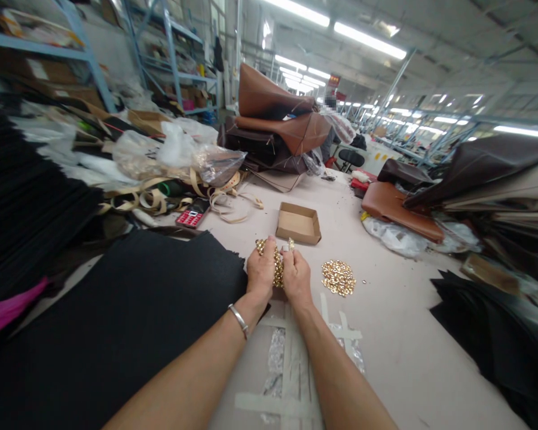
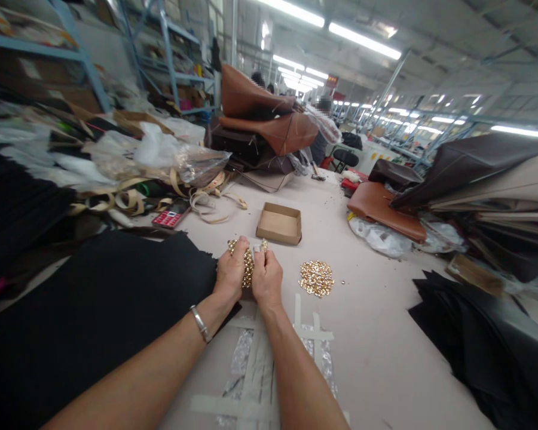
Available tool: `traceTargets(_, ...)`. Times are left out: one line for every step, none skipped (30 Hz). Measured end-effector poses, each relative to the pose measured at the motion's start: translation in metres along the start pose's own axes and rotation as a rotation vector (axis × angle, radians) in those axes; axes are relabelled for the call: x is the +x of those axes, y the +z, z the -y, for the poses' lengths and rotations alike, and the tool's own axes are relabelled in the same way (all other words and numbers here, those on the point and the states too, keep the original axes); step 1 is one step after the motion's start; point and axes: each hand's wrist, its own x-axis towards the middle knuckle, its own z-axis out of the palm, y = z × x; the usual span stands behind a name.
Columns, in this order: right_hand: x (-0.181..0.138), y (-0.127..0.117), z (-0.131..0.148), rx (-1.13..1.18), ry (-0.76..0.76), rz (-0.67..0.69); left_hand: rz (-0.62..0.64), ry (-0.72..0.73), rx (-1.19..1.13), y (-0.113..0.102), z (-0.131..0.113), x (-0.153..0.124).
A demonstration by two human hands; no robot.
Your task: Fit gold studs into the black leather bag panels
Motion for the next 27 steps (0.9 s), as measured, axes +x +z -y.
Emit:
traceTargets(-0.001,0.0,0.001,0.004,0.0,-0.014,-0.006,-0.002,-0.005,0.0,-0.001,-0.001)
traceTargets(-0.001,0.001,0.0,0.012,0.003,-0.028,-0.012,-0.005,-0.011,0.0,-0.001,-0.001)
traceTargets(-0.001,0.002,-0.001,0.024,0.009,-0.043,-0.019,-0.011,-0.019,0.0,-0.001,-0.002)
traceTargets(0.0,0.004,-0.002,0.039,0.019,-0.057,-0.028,-0.019,-0.027,0.001,0.0,-0.002)
traceTargets(0.002,0.005,-0.005,0.058,0.032,-0.068,-0.038,-0.033,-0.038,0.001,0.001,-0.002)
traceTargets(0.004,0.007,-0.007,0.078,0.05,-0.079,-0.05,-0.053,-0.052,0.002,0.003,-0.001)
traceTargets(0.006,0.009,-0.01,0.097,0.069,-0.087,-0.059,-0.08,-0.069,0.003,0.004,0.0)
traceTargets(0.008,0.01,-0.013,0.111,0.089,-0.094,-0.066,-0.113,-0.088,0.004,0.005,0.002)
traceTargets(0.01,0.011,-0.015,0.117,0.105,-0.097,-0.07,-0.145,-0.109,0.004,0.006,0.003)
traceTargets(0.012,0.01,-0.017,0.113,0.115,-0.098,-0.071,-0.175,-0.129,0.005,0.006,0.005)
traceTargets(0.015,0.008,-0.019,0.099,0.119,-0.097,-0.071,-0.198,-0.146,0.005,0.006,0.007)
traceTargets(0.018,0.005,-0.019,0.076,0.115,-0.096,-0.07,-0.211,-0.162,0.005,0.004,0.009)
traceTargets(0.021,0.0,-0.019,0.045,0.101,-0.095,-0.068,-0.213,-0.176,0.004,0.003,0.01)
traceTargets(0.024,-0.005,-0.019,0.007,0.08,-0.096,-0.063,-0.207,-0.189,0.003,0.001,0.012)
traceTargets(0.027,-0.01,-0.019,-0.033,0.054,-0.098,-0.054,-0.196,-0.199,0.002,-0.001,0.013)
traceTargets(0.031,-0.015,-0.019,-0.073,0.025,-0.099,-0.043,-0.181,-0.204,0.001,-0.003,0.013)
traceTargets(0.034,-0.019,-0.018,-0.111,-0.004,-0.098,-0.032,-0.163,-0.203,0.0,-0.005,0.013)
traceTargets(0.038,-0.023,-0.018,-0.144,-0.029,-0.094,-0.019,-0.143,-0.192,-0.001,-0.006,0.013)
traceTargets(0.04,-0.025,-0.018,-0.17,-0.051,-0.085,-0.008,-0.122,-0.174,-0.001,-0.006,0.012)
traceTargets(0.042,-0.027,-0.018,-0.189,-0.07,-0.073,0.003,-0.098,-0.15,-0.002,-0.006,0.011)
traceTargets(0.044,-0.028,-0.017,-0.201,-0.088,-0.059,0.016,-0.069,-0.123,-0.002,-0.005,0.01)
traceTargets(0.044,-0.028,-0.015,-0.208,-0.108,-0.046,0.029,-0.037,-0.096,-0.002,-0.004,0.01)
traceTargets(0.043,-0.027,-0.012,-0.209,-0.127,-0.03,0.039,-0.002,-0.068,-0.002,-0.003,0.009)
traceTargets(0.041,-0.026,-0.008,-0.204,-0.144,-0.009,0.046,0.035,-0.04,-0.003,-0.003,0.009)
traceTargets(0.038,-0.024,-0.003,-0.193,-0.158,0.017,0.05,0.07,-0.012,-0.003,-0.002,0.008)
traceTargets(0.034,-0.021,0.002,-0.179,-0.171,0.049,0.051,0.102,0.016,-0.003,-0.002,0.008)
traceTargets(0.029,-0.017,0.007,-0.164,-0.183,0.082,0.051,0.13,0.044,-0.003,-0.003,0.008)
